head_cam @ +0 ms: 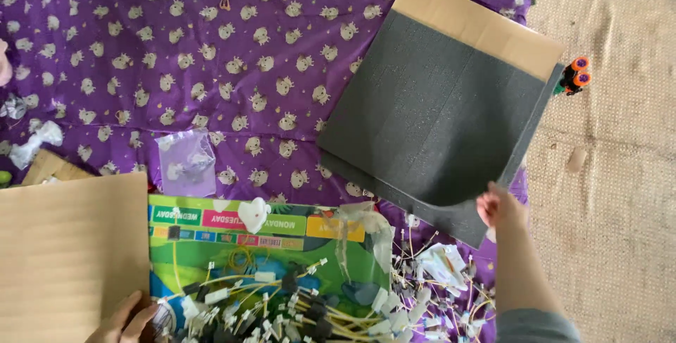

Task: The person assembles wire components by attaching them to a cardboard template.

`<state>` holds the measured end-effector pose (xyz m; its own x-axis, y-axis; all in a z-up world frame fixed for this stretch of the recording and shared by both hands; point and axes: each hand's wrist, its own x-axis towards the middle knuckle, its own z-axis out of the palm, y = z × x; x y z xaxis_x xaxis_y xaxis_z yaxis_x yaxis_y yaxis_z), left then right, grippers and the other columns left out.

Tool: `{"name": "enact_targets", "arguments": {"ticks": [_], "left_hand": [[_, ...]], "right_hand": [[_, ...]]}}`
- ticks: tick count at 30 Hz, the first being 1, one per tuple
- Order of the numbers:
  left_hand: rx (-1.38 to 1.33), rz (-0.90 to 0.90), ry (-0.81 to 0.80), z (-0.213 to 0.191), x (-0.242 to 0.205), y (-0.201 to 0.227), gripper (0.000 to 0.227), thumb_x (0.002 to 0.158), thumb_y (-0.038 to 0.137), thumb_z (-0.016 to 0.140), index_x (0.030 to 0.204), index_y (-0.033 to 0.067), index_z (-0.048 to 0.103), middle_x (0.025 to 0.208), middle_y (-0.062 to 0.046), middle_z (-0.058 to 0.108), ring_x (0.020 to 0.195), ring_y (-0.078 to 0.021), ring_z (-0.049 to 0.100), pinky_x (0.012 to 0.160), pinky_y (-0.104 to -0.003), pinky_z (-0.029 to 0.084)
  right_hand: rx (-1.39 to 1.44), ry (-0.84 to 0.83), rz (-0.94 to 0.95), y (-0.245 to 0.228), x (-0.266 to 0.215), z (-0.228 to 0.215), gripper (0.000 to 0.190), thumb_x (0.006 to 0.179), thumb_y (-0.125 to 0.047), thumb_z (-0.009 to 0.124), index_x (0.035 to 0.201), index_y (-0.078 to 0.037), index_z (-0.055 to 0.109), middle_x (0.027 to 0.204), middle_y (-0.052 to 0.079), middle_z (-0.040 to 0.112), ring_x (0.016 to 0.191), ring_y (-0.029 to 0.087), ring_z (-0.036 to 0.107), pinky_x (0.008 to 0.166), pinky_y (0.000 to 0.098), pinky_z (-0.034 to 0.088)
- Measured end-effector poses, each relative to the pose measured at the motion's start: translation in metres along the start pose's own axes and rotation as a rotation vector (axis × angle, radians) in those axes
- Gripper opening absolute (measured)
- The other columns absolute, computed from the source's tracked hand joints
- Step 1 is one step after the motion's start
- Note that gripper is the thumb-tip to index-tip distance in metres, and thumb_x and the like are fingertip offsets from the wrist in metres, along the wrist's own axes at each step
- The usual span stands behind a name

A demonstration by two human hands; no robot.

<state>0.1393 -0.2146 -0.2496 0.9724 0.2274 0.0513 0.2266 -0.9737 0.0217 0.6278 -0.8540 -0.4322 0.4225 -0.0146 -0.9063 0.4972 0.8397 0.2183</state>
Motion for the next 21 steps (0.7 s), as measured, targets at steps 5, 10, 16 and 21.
{"name": "enact_targets", "arguments": {"ticks": [5, 10, 16, 21], "left_hand": [[-0.040, 0.052, 0.228, -0.080, 0.058, 0.092, 0.041, 0.079, 0.034, 0.061, 0.118, 0.0185, 0.065, 0.137, -0.011, 0.061, 0.119, -0.0278, 0.065, 0.095, -0.042, 0.054], [0.028, 0.073, 0.371, -0.047, 0.053, 0.071, 0.041, 0.082, 0.045, 0.059, 0.115, 0.0225, 0.066, 0.129, -0.006, 0.065, 0.109, -0.0222, 0.068, 0.085, -0.039, 0.055], [-0.007, -0.006, 0.302, -0.081, 0.056, 0.099, 0.039, 0.081, 0.040, 0.059, 0.115, 0.0234, 0.066, 0.132, -0.004, 0.061, 0.118, -0.0221, 0.062, 0.094, -0.039, 0.051], [0.015, -0.098, 0.141, -0.076, 0.047, 0.093, 0.052, 0.073, 0.043, 0.066, 0.123, 0.0337, 0.061, 0.146, 0.006, 0.052, 0.132, -0.0176, 0.055, 0.102, -0.040, 0.048]], "right_hand": [[-2.088, 0.161, -0.162, 0.047, -0.029, 0.043, 0.013, 0.095, -0.012, 0.062, 0.086, -0.005, 0.057, 0.071, 0.007, 0.058, 0.068, 0.015, 0.057, 0.069, 0.0279, 0.056], [-2.201, 0.241, -0.275, 0.086, -0.097, 0.012, 0.060, 0.085, -0.051, 0.068, 0.128, -0.012, 0.052, 0.122, 0.016, 0.055, 0.094, 0.034, 0.061, 0.075, 0.0390, 0.054], [-1.814, 0.211, -0.377, 0.071, -0.047, -0.022, 0.081, 0.071, -0.073, 0.054, 0.128, -0.016, 0.047, 0.126, 0.015, 0.055, 0.103, 0.038, 0.063, 0.075, 0.0505, 0.059], [-2.179, -0.220, -0.685, 0.045, 0.018, 0.016, 0.027, 0.095, -0.027, 0.062, 0.115, -0.010, 0.056, 0.101, 0.012, 0.066, 0.086, 0.024, 0.066, 0.068, 0.0393, 0.055]]}}
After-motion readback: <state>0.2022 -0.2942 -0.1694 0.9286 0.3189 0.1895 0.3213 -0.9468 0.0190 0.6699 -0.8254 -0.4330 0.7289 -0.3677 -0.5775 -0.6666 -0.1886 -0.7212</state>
